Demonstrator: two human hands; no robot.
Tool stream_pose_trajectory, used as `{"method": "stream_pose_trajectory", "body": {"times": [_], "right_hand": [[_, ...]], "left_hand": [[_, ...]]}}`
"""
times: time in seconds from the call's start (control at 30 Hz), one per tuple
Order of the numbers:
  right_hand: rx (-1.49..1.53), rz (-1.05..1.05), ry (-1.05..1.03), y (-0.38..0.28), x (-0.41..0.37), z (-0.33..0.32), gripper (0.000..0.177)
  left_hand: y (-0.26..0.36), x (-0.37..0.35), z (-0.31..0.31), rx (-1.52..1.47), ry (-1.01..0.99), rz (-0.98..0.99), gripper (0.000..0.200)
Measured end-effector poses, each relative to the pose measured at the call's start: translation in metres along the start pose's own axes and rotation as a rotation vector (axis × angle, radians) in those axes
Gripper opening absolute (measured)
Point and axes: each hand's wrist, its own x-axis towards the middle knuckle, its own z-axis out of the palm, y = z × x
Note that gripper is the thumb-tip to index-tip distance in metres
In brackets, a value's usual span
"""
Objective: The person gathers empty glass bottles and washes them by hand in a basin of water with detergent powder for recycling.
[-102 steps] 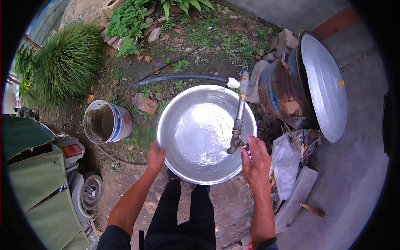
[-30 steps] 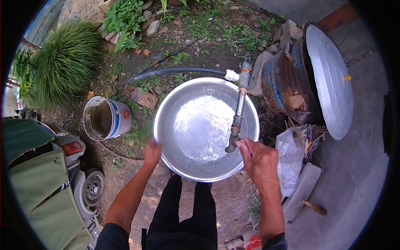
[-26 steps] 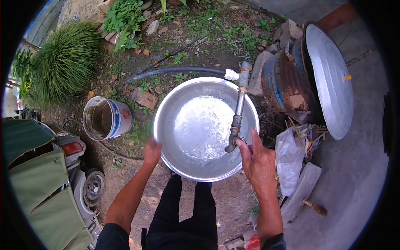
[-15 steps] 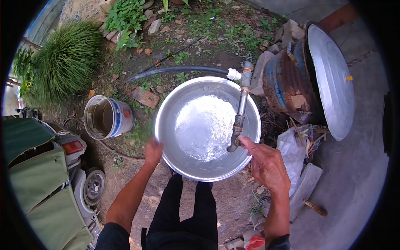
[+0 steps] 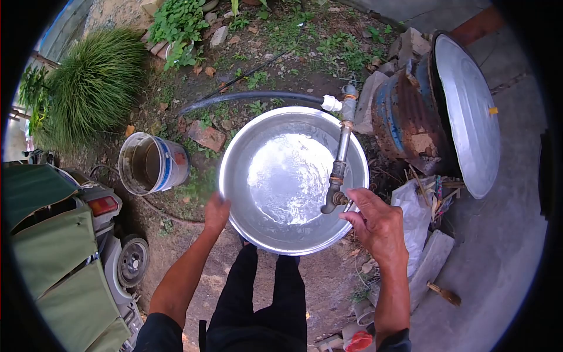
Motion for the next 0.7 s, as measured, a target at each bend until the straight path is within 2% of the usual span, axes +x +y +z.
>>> {"method": "stream_pose_trajectory", "body": {"times": [0.2,0.7], "right_hand": [[-0.073,-0.081,0.165,-0.005,0.006,0.008,0.037],[-0.139,-0.032,0.228,-0.004,0.006,0.019,0.035]], "left_hand": [[-0.009,0.003,0.004,-0.034,0.0,-0.023,0.02],[-0.005,0.0,0.004,-0.011,0.033,-0.008,0.018]]}}
